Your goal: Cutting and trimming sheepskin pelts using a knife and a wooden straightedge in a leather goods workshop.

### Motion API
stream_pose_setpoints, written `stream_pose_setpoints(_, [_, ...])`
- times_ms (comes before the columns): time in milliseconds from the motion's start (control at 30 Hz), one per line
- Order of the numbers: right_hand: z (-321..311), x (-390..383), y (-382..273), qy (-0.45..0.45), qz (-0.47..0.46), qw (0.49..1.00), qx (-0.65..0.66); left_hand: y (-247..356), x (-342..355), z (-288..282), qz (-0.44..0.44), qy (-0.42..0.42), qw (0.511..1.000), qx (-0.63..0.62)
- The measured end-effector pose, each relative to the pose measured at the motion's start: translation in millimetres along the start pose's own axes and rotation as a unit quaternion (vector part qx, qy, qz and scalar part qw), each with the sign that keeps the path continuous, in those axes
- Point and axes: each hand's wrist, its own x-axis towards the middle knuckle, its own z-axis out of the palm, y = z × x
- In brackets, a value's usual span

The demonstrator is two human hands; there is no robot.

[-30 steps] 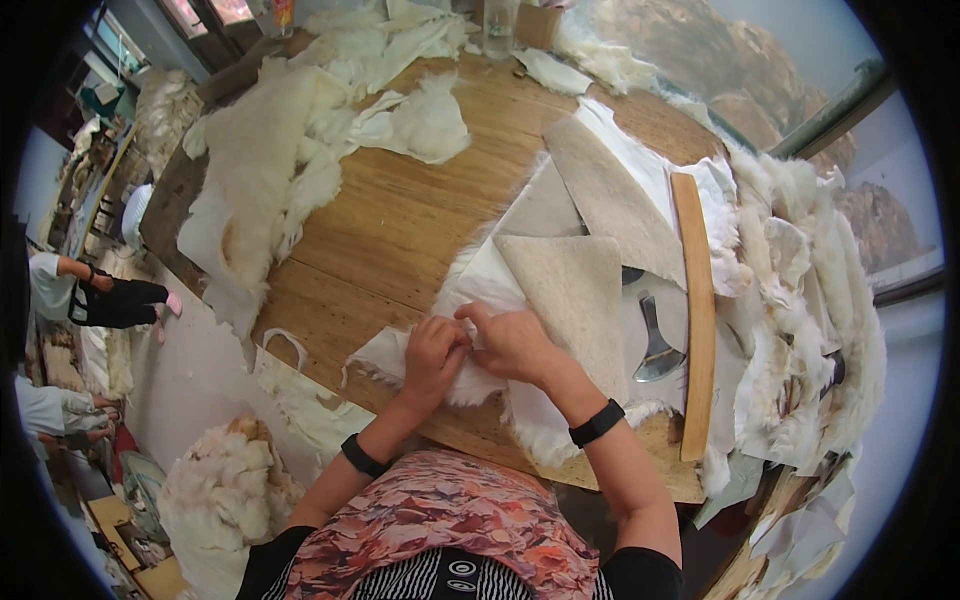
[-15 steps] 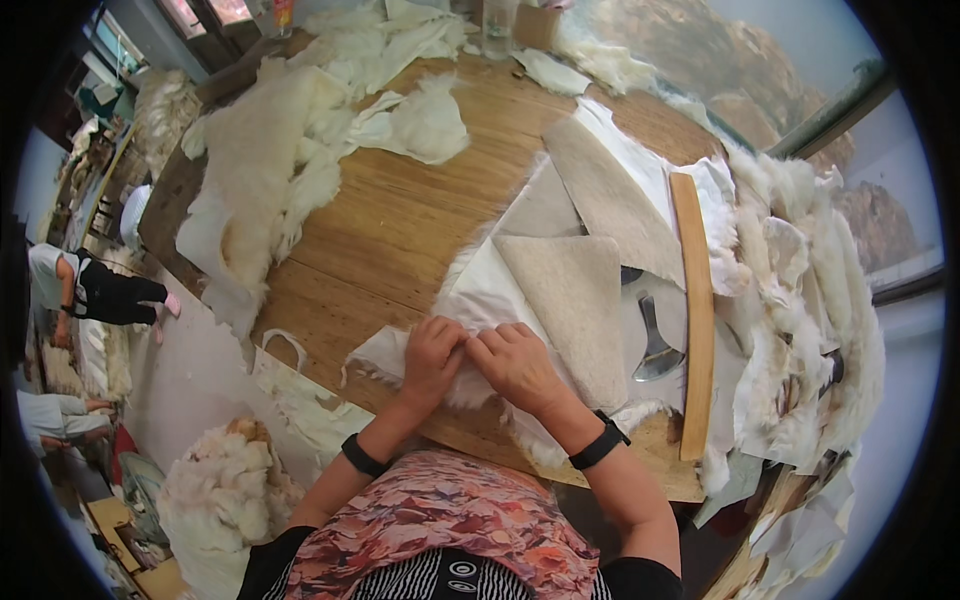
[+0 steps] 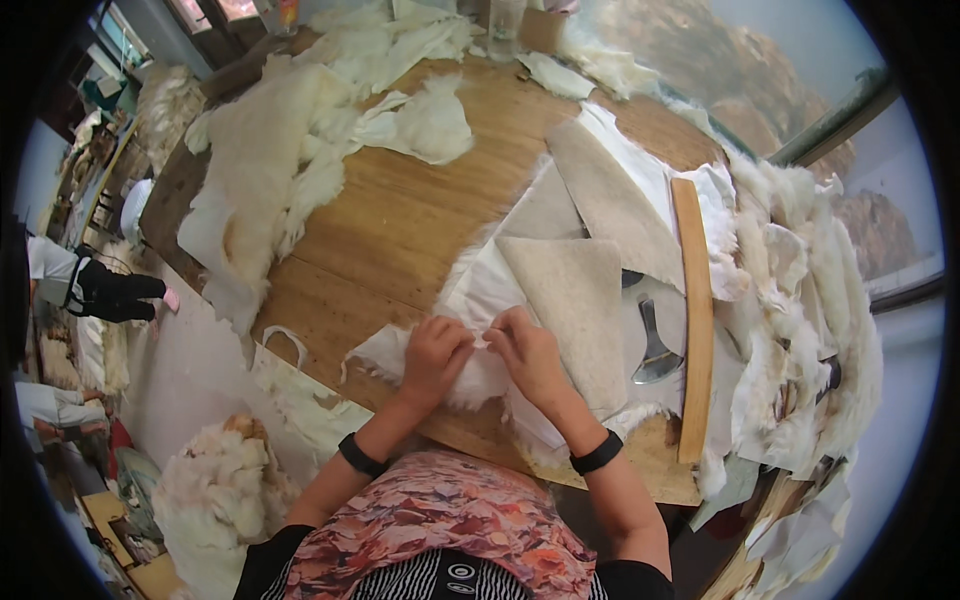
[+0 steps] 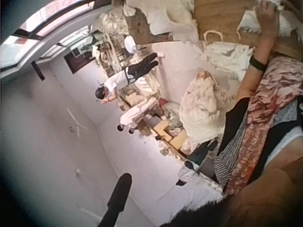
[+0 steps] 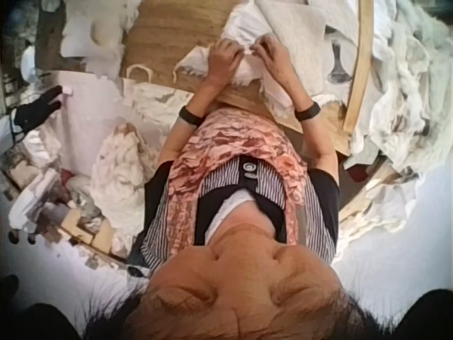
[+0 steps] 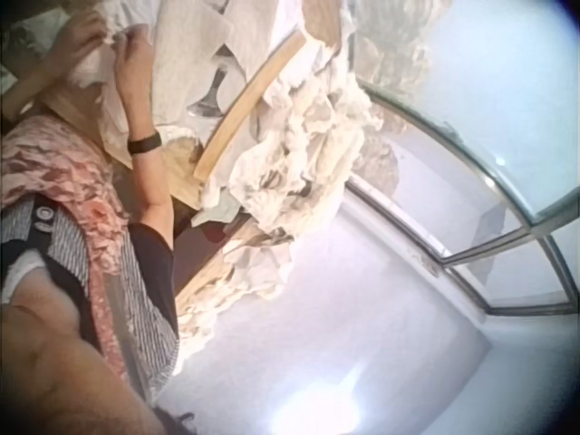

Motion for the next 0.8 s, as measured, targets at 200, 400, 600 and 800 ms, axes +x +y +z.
stream_pose_setpoints(200, [-10,4,-7,-0.026,-0.107,0.989,-0.102,-2,-1,-3,0.010,-0.010,1.000,-0.022])
stream_pose_setpoints(400, [-12,8,-10,-0.063,-0.127,0.939,-0.312,-2,-1,-2,0.000,0.003,0.999,-0.037])
stream_pose_setpoints(600, [-10,11,-5,-0.074,-0.117,0.945,-0.297,-2,-6,-4,-0.005,0.003,0.999,-0.039])
stream_pose_setpoints(800, [-12,13,-4,-0.088,-0.121,0.949,-0.279,0,-6,-2,-0.004,0.004,0.999,-0.041])
